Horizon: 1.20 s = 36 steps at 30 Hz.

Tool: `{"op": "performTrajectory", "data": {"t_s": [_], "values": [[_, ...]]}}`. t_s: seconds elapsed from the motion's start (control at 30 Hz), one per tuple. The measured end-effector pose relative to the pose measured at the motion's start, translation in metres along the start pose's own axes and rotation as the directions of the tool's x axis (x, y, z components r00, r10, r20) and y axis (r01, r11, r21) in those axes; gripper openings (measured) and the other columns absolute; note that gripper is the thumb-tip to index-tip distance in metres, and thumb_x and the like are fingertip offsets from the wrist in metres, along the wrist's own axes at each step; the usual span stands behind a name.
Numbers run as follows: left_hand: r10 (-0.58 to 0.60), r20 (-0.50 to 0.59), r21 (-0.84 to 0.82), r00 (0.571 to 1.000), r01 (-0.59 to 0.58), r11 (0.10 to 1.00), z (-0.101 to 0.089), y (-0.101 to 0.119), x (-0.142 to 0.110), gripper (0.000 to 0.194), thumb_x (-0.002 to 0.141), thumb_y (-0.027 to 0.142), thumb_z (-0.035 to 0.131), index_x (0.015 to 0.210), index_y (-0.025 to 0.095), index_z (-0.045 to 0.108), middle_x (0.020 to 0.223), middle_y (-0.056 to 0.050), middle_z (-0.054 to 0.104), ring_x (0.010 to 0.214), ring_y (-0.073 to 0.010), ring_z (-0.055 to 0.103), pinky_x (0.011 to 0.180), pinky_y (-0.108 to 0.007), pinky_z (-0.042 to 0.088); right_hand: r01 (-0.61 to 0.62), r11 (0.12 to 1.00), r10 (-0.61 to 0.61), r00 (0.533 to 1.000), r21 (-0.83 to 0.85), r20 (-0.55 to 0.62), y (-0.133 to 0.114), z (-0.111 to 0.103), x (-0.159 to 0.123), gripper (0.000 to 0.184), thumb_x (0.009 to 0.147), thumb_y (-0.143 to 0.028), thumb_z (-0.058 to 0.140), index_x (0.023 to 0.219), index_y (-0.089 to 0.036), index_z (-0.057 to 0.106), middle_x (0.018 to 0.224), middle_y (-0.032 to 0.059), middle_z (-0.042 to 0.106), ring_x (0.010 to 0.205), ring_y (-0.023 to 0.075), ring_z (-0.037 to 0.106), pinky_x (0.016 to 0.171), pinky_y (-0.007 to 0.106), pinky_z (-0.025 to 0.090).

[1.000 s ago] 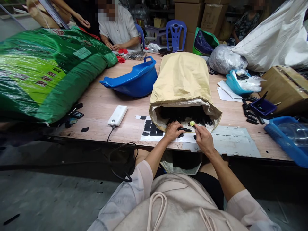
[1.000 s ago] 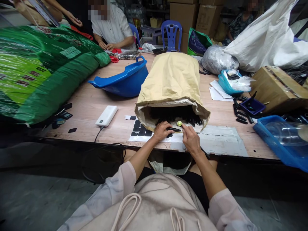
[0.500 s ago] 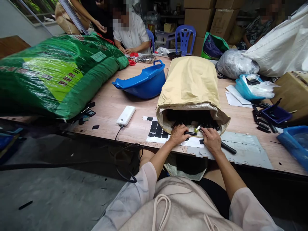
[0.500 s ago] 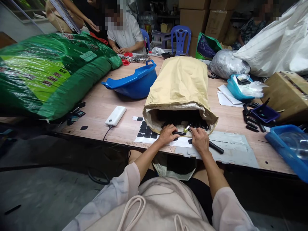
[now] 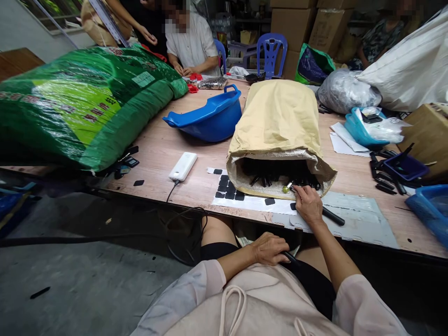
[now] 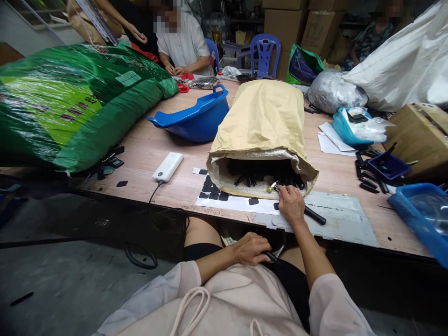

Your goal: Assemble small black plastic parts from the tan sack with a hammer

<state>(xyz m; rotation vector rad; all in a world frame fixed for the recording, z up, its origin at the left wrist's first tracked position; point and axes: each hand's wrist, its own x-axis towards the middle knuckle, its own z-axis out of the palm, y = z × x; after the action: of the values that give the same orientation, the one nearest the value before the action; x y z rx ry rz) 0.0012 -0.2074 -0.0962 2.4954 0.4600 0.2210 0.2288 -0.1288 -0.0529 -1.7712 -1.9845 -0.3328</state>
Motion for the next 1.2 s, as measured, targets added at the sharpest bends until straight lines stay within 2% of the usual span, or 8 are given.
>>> {"op": "performTrajectory", "data": {"t_s": [0.2, 0.37, 0.53, 0.6, 0.7, 0.83, 1.0, 1.2], "values": [[-0.471, 0.212, 0.027, 0.856, 0.476, 0.879, 0.022, -0.029, 0.011, 0.033, 0.097, 0.033, 0.064, 0.128, 0.027, 0.070, 0.121, -0.009, 0.077, 0.110, -0.0276, 0.075, 0.085, -0.034, 0.060, -0.020, 1.000, 0.020, 1.000, -0.001, 0.015, -0.003, -0.002, 0.001, 0.033, 0.098, -0.022, 0.050, 0.121, -0.023, 0.073, 0.094, 0.0088, 0.064, 0.089, 0.0235, 0.050, 0.082, 0.036, 0.040], [-0.277, 0.214, -0.007, 0.937, 0.285, 0.958, 0.017, -0.017, 0.011, 0.034, 0.095, 0.030, 0.065, 0.128, 0.028, 0.071, 0.121, -0.008, 0.076, 0.102, -0.0257, 0.076, 0.081, -0.032, 0.061, -0.020, 1.000, 0.020, 0.999, -0.013, 0.032, -0.005, -0.005, 0.001, 0.033, 0.099, -0.022, 0.050, 0.121, -0.023, 0.073, 0.096, 0.0088, 0.064, 0.091, 0.0236, 0.052, 0.083, 0.035, 0.041], [0.028, -0.130, 0.022, 0.991, -0.026, 0.999, -0.029, 0.008, 0.014, 0.027, 0.103, 0.034, 0.052, 0.111, 0.024, 0.075, 0.093, -0.007, 0.074, 0.085, -0.0196, 0.072, 0.078, -0.030, 0.058, -0.014, 1.000, 0.015, 1.000, -0.024, 0.013, -0.005, -0.005, 0.001, 0.032, 0.099, -0.022, 0.049, 0.121, -0.022, 0.073, 0.095, 0.0087, 0.064, 0.090, 0.0233, 0.051, 0.082, 0.034, 0.040], [-0.076, -0.355, 0.004, 0.932, 0.083, 0.997, -0.061, 0.005, 0.020, 0.029, 0.104, 0.032, 0.048, 0.107, 0.022, 0.075, 0.089, -0.008, 0.073, 0.084, -0.0196, 0.070, 0.082, -0.032, 0.057, -0.019, 1.000, 0.019, 1.000, -0.016, 0.014, -0.005, -0.004, 0.001, 0.032, 0.099, -0.022, 0.049, 0.121, -0.022, 0.073, 0.095, 0.0088, 0.064, 0.090, 0.0233, 0.051, 0.082, 0.035, 0.040], [-0.374, -0.629, -0.108, 0.681, 0.399, 0.910, -0.112, -0.020, 0.031, 0.027, 0.103, 0.025, 0.048, 0.109, 0.019, 0.074, 0.100, -0.012, 0.073, 0.095, -0.0229, 0.070, 0.089, -0.036, 0.057, -0.025, 1.000, 0.025, 1.000, -0.012, 0.012, -0.005, -0.002, 0.001, 0.032, 0.099, -0.022, 0.050, 0.121, -0.023, 0.073, 0.096, 0.0088, 0.065, 0.090, 0.0233, 0.051, 0.083, 0.035, 0.040], [-0.628, -0.653, -0.191, 0.423, 0.710, 0.677, -0.156, -0.063, 0.041, 0.023, 0.095, 0.022, 0.058, 0.112, 0.017, 0.073, 0.116, -0.016, 0.070, 0.102, -0.0288, 0.070, 0.092, -0.041, 0.057, -0.023, 1.000, 0.023, 1.000, -0.005, 0.000, -0.005, -0.002, 0.001, 0.033, 0.099, -0.021, 0.049, 0.121, -0.022, 0.073, 0.096, 0.0088, 0.065, 0.090, 0.0233, 0.052, 0.082, 0.035, 0.041], [-0.740, -0.549, -0.171, 0.390, 0.814, 0.556, -0.156, -0.086, 0.045, 0.017, 0.091, 0.024, 0.065, 0.104, 0.018, 0.074, 0.112, -0.015, 0.072, 0.102, -0.0293, 0.071, 0.091, -0.038, 0.057, -0.034, 0.999, 0.034, 0.999, 0.018, 0.005, -0.004, -0.001, 0.001, 0.033, 0.098, -0.021, 0.050, 0.121, -0.022, 0.074, 0.097, 0.0094, 0.064, 0.090, 0.0235, 0.051, 0.082, 0.036, 0.042], [-0.736, -0.588, -0.222, 0.335, 0.808, 0.546, -0.158, -0.070, 0.040, 0.022, 0.097, 0.027, 0.059, 0.108, 0.014, 0.072, 0.113, -0.020, 0.070, 0.103, -0.0332, 0.070, 0.093, -0.043, 0.055, -0.015, 1.000, 0.015, 1.000, -0.005, -0.003, -0.003, 0.000, 0.001, 0.032, 0.100, -0.022, 0.049, 0.121, -0.021, 0.074, 0.095, 0.0089, 0.065, 0.089, 0.0231, 0.051, 0.081, 0.035, 0.042]]}}
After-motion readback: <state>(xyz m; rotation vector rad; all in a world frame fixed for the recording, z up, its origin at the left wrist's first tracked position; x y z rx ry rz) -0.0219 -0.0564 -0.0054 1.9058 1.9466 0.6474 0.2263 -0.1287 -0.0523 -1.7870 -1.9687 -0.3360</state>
